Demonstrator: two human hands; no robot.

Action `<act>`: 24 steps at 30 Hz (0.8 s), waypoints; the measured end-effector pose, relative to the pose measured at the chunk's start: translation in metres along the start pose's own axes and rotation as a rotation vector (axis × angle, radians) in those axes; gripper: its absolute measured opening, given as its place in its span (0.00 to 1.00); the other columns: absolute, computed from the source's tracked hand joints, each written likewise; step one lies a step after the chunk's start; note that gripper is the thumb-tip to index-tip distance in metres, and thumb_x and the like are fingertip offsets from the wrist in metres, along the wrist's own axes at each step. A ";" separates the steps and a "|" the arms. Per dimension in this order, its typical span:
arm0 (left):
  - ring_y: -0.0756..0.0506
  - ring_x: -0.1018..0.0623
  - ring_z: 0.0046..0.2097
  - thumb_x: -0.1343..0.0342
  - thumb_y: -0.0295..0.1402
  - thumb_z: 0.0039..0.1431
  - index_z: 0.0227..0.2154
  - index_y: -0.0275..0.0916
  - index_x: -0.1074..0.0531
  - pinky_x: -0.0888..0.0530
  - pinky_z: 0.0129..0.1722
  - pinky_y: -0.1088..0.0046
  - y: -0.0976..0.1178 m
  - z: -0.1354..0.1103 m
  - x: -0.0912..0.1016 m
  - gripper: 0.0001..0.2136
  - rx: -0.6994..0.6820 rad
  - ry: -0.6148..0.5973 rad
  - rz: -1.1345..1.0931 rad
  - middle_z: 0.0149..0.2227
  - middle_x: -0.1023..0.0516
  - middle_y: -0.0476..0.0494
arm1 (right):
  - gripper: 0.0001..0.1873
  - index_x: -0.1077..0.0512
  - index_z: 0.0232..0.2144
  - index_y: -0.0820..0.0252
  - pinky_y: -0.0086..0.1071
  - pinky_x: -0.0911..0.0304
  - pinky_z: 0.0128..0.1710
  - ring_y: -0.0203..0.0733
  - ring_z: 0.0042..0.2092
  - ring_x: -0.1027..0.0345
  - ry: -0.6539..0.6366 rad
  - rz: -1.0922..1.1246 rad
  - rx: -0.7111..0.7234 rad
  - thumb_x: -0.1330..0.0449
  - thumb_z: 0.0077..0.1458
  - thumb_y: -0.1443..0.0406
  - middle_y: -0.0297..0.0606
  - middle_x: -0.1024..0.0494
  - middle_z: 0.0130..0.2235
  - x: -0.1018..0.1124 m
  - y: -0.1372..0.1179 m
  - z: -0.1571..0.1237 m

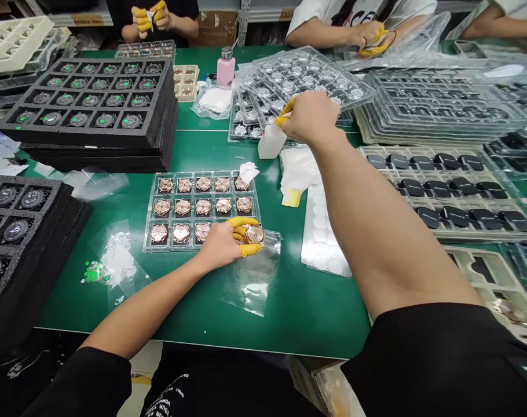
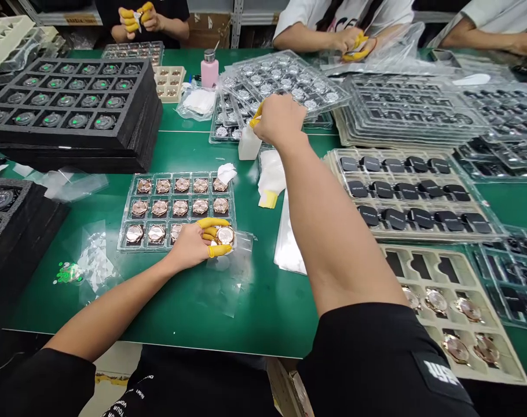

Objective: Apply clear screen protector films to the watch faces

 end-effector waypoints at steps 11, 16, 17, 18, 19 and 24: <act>0.54 0.25 0.28 0.29 0.30 0.40 0.49 0.37 0.23 0.24 0.31 0.78 -0.005 0.003 0.001 0.28 -0.017 0.009 -0.066 0.29 0.22 0.51 | 0.09 0.19 0.39 0.61 0.34 0.35 0.35 0.37 0.33 0.30 0.076 0.450 -0.005 0.34 0.58 0.63 0.37 0.20 0.34 0.080 -0.082 -0.157; 0.51 0.21 0.32 0.29 0.27 0.38 0.50 0.35 0.24 0.22 0.34 0.77 -0.003 0.005 0.000 0.30 -0.024 0.003 -0.158 0.32 0.19 0.47 | 0.05 0.20 0.36 0.55 0.34 0.37 0.31 0.38 0.33 0.32 -0.139 0.437 0.291 0.36 0.59 0.63 0.37 0.23 0.33 0.059 -0.101 -0.267; 0.51 0.20 0.32 0.29 0.27 0.38 0.50 0.35 0.24 0.22 0.34 0.77 -0.002 0.005 -0.001 0.30 -0.025 -0.006 -0.164 0.33 0.19 0.46 | 0.06 0.20 0.38 0.55 0.35 0.36 0.33 0.40 0.35 0.31 -0.167 0.392 0.376 0.37 0.61 0.64 0.38 0.24 0.34 0.054 -0.104 -0.278; 0.50 0.20 0.32 0.28 0.26 0.37 0.50 0.35 0.24 0.22 0.34 0.77 -0.002 0.005 -0.001 0.31 -0.024 -0.014 -0.167 0.34 0.18 0.46 | 0.07 0.21 0.39 0.55 0.36 0.35 0.34 0.42 0.37 0.31 -0.180 0.338 0.435 0.39 0.61 0.65 0.39 0.24 0.35 0.050 -0.106 -0.284; 0.50 0.19 0.33 0.28 0.26 0.37 0.50 0.35 0.24 0.22 0.34 0.77 -0.002 0.005 -0.001 0.31 -0.022 -0.017 -0.169 0.34 0.18 0.45 | 0.07 0.21 0.40 0.55 0.37 0.35 0.35 0.43 0.38 0.31 -0.177 0.285 0.461 0.40 0.62 0.65 0.40 0.24 0.35 0.048 -0.105 -0.286; 0.50 0.19 0.33 0.29 0.26 0.36 0.49 0.35 0.24 0.22 0.34 0.78 -0.001 0.005 0.001 0.31 -0.013 0.010 -0.172 0.33 0.18 0.46 | 0.06 0.22 0.41 0.54 0.37 0.36 0.35 0.42 0.36 0.32 -0.174 0.263 0.521 0.39 0.62 0.67 0.39 0.25 0.35 0.049 -0.102 -0.281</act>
Point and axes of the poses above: each hand's wrist, its own z-axis towards the middle knuckle, its own x-axis out of the back of the hand, y = z × x, the point moved 7 cm from there along z, towards the middle knuckle
